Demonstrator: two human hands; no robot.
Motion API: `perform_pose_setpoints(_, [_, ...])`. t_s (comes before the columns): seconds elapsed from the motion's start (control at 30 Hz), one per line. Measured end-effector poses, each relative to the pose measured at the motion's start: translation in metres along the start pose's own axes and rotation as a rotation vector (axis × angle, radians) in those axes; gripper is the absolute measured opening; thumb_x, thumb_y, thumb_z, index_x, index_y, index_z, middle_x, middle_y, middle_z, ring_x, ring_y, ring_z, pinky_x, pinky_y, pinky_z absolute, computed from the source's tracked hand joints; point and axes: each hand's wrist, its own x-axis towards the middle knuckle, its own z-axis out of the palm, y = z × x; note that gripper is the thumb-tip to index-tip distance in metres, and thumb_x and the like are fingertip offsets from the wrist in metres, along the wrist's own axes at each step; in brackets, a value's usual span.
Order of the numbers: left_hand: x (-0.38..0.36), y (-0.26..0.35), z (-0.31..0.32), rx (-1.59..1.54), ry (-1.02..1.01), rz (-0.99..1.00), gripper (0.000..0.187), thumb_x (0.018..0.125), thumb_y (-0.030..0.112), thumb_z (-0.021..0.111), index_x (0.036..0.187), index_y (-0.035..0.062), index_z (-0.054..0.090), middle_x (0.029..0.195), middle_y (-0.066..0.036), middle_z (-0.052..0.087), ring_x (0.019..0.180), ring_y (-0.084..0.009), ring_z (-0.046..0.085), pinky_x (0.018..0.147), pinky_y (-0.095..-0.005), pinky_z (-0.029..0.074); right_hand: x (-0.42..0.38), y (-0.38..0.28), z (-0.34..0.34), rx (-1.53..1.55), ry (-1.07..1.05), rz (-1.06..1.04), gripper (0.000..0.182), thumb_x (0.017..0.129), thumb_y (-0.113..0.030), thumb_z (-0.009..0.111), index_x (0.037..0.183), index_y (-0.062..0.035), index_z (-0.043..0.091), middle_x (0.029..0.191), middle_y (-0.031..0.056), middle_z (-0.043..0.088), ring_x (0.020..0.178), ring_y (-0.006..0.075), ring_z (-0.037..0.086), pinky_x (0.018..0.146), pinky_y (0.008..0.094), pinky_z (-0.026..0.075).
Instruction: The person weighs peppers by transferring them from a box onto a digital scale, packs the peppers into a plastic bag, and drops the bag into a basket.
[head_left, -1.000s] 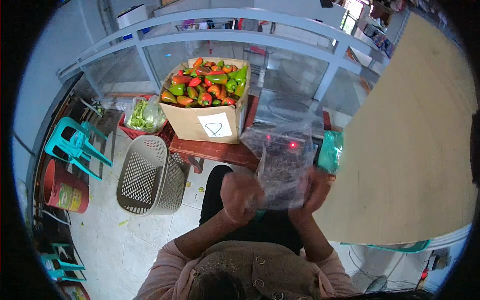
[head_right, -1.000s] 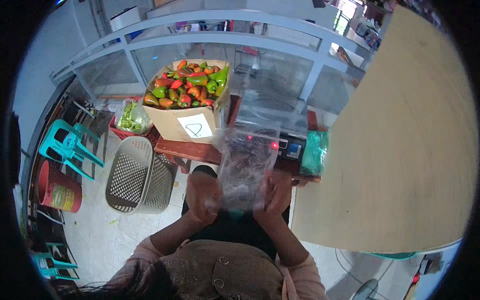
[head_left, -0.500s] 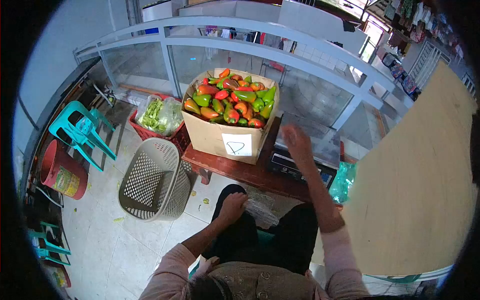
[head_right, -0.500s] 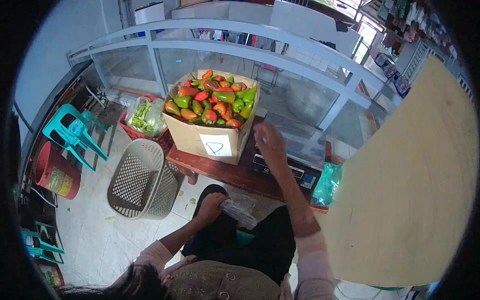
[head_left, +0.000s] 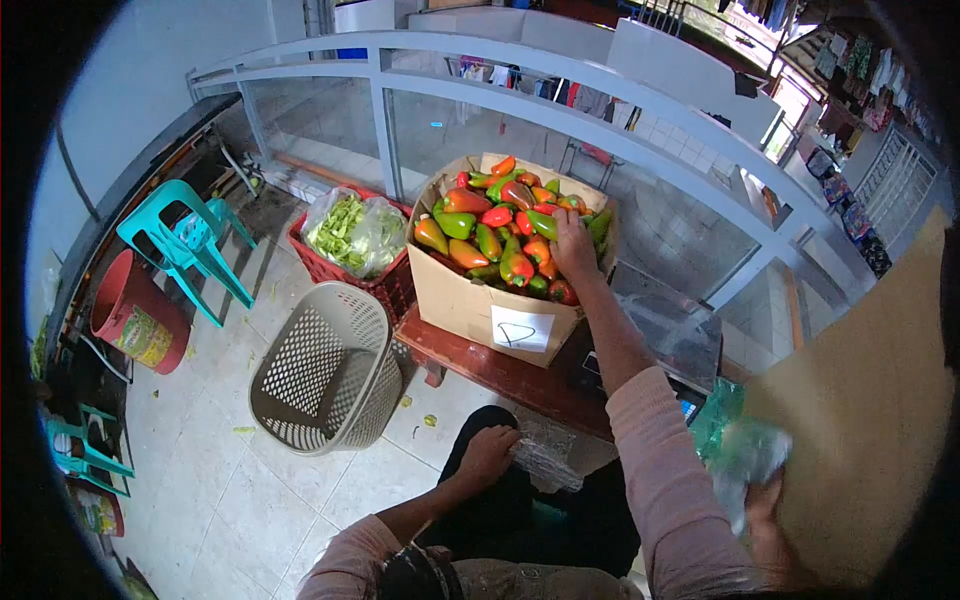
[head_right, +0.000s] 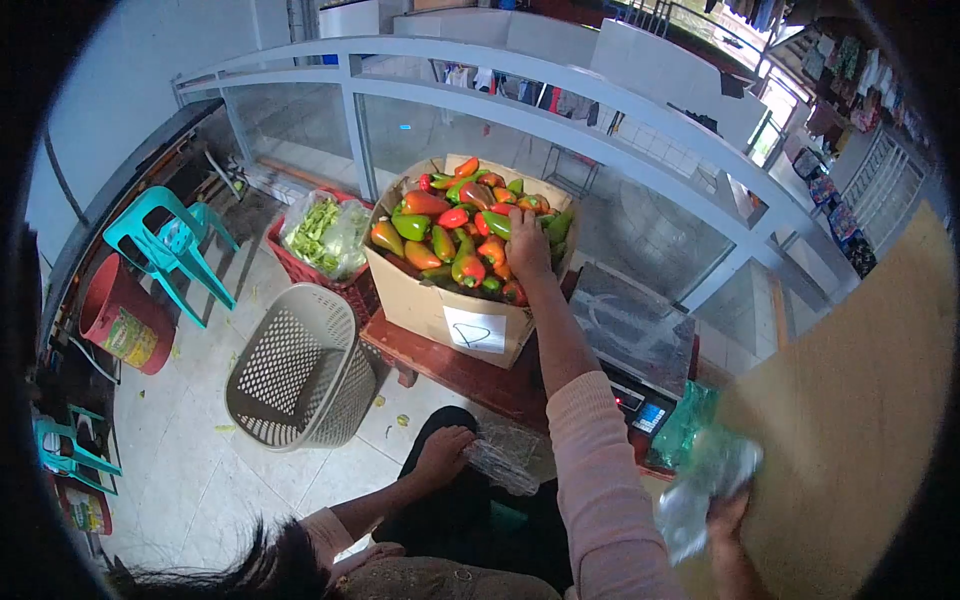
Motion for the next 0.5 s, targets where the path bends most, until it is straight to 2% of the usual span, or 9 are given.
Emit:
perform_pose_setpoints(0.03, [0.0, -0.001, 0.002, -0.002, -0.004, -0.01, 0.03, 0.074, 0.006, 0.061, 0.104, 0.0035, 0.057, 0.1, -0.014, 0.057, 0.099, -0.033, 0.055, 0.085, -0.0431, 0.043, 0.0, 0.002, -0.001, 0.024, 0.108, -0.073, 0.052, 0.063, -0.003, 0.068, 0.109, -0.0033, 0.044, 0.107, 0.021, 0.049, 0.096, 0.0391, 0.054, 0.081, 0.047, 0.048])
perform_pose_setpoints(0.13, [0.0, 0.002, 0.002, -0.002, -0.008, -0.016, 0.03, 0.074, 0.005, 0.06, 0.104, 0.0036, 0.058, 0.099, -0.014, 0.058, 0.099, -0.0329, 0.055, 0.085, -0.0431, 0.043, 0.003, 0.007, -0.006, 0.349, 0.249, 0.017, 0.051, 0.063, -0.004, 0.067, 0.109, -0.002, 0.044, 0.099, 0.0199, 0.051, 0.092, 0.0391, 0.055, 0.081, 0.0445, 0.047])
perform_pose_setpoints(0.17, [0.002, 0.003, 0.0, 0.002, -0.007, -0.011, 0.03, 0.074, 0.004, 0.06, 0.104, 0.0036, 0.058, 0.099, -0.014, 0.058, 0.099, -0.0329, 0.055, 0.085, -0.0431, 0.043, 0.008, 0.015, 0.0, 0.358, 0.335, 0.115, 0.052, 0.064, -0.006, 0.069, 0.109, -0.0018, 0.044, 0.094, 0.0161, 0.054, 0.084, 0.0325, 0.059, 0.075, 0.039, 0.05])
perform_pose_setpoints(0.27, [0.0, -0.006, 0.012, 0.007, 0.015, 0.005, 0.03, 0.075, 0.008, 0.061, 0.104, 0.005, 0.058, 0.097, -0.012, 0.057, 0.096, -0.0338, 0.054, 0.083, -0.0427, 0.043, 0.017, 0.054, 0.013, 0.676, 0.337, 0.493, 0.053, 0.063, -0.007, 0.071, 0.109, -0.0017, 0.045, 0.097, 0.0151, 0.056, 0.088, 0.034, 0.061, 0.077, 0.0419, 0.05])
perform_pose_setpoints(0.3, [0.001, -0.004, 0.011, -0.008, 0.006, -0.01, 0.028, 0.074, 0.007, 0.06, 0.102, 0.0046, 0.059, 0.097, -0.013, 0.058, 0.097, -0.0336, 0.055, 0.083, -0.0429, 0.043, 0.015, 0.021, -0.028, 0.905, 0.26, 0.588, 0.053, 0.071, -0.015, 0.073, 0.116, -0.0034, 0.048, 0.1, 0.0081, 0.058, 0.076, 0.0168, 0.062, 0.063, 0.0295, 0.054])
perform_pose_setpoints(0.4, [0.007, 0.001, 0.004, -0.029, 0.004, -0.062, 0.022, 0.073, 0.004, 0.06, 0.095, 0.0037, 0.061, 0.095, -0.015, 0.059, 0.097, -0.0337, 0.056, 0.082, -0.0438, 0.043, 0.024, 0.002, -0.048, 1.126, -0.074, 0.533, 0.051, 0.076, -0.022, 0.073, 0.118, -0.003, 0.052, 0.11, 0.0121, 0.058, 0.084, 0.018, 0.064, 0.064, 0.0296, 0.057])
perform_pose_setpoints(0.43, [0.007, -0.001, 0.005, -0.029, 0.0, -0.069, 0.021, 0.073, 0.004, 0.06, 0.094, 0.0037, 0.061, 0.094, -0.015, 0.059, 0.096, -0.0342, 0.056, 0.082, -0.0443, 0.043, 0.033, 0.054, 0.026, 1.32, -0.156, 0.262, 0.044, 0.08, -0.03, 0.072, 0.114, -0.0042, 0.059, 0.111, 0.0143, 0.061, 0.084, 0.018, 0.065, 0.065, 0.0302, 0.057])
perform_pose_setpoints(0.47, [0.007, 0.0, 0.012, -0.04, -0.02, -0.065, 0.019, 0.073, 0.004, 0.06, 0.092, 0.0036, 0.062, 0.094, -0.015, 0.059, 0.095, -0.0346, 0.056, 0.081, -0.0448, 0.043, 0.031, 0.015, 0.009, 1.35, -0.15, 0.357, 0.043, 0.08, -0.028, 0.071, 0.114, -0.005, 0.059, 0.107, 0.0142, 0.062, 0.081, 0.0189, 0.064, 0.067, 0.0315, 0.056])
perform_pose_setpoints(0.5, [0.004, -0.009, 0.022, -0.052, 0.086, -0.027, 0.018, 0.071, 0.003, 0.06, 0.089, 0.0039, 0.061, 0.092, -0.016, 0.059, 0.093, -0.037, 0.055, 0.08, -0.0469, 0.043, 0.029, -0.025, -0.009, 1.381, -0.138, 0.453, 0.041, 0.08, -0.027, 0.07, 0.115, -0.0057, 0.06, 0.103, 0.014, 0.063, 0.079, 0.0198, 0.064, 0.068, 0.0327, 0.055])
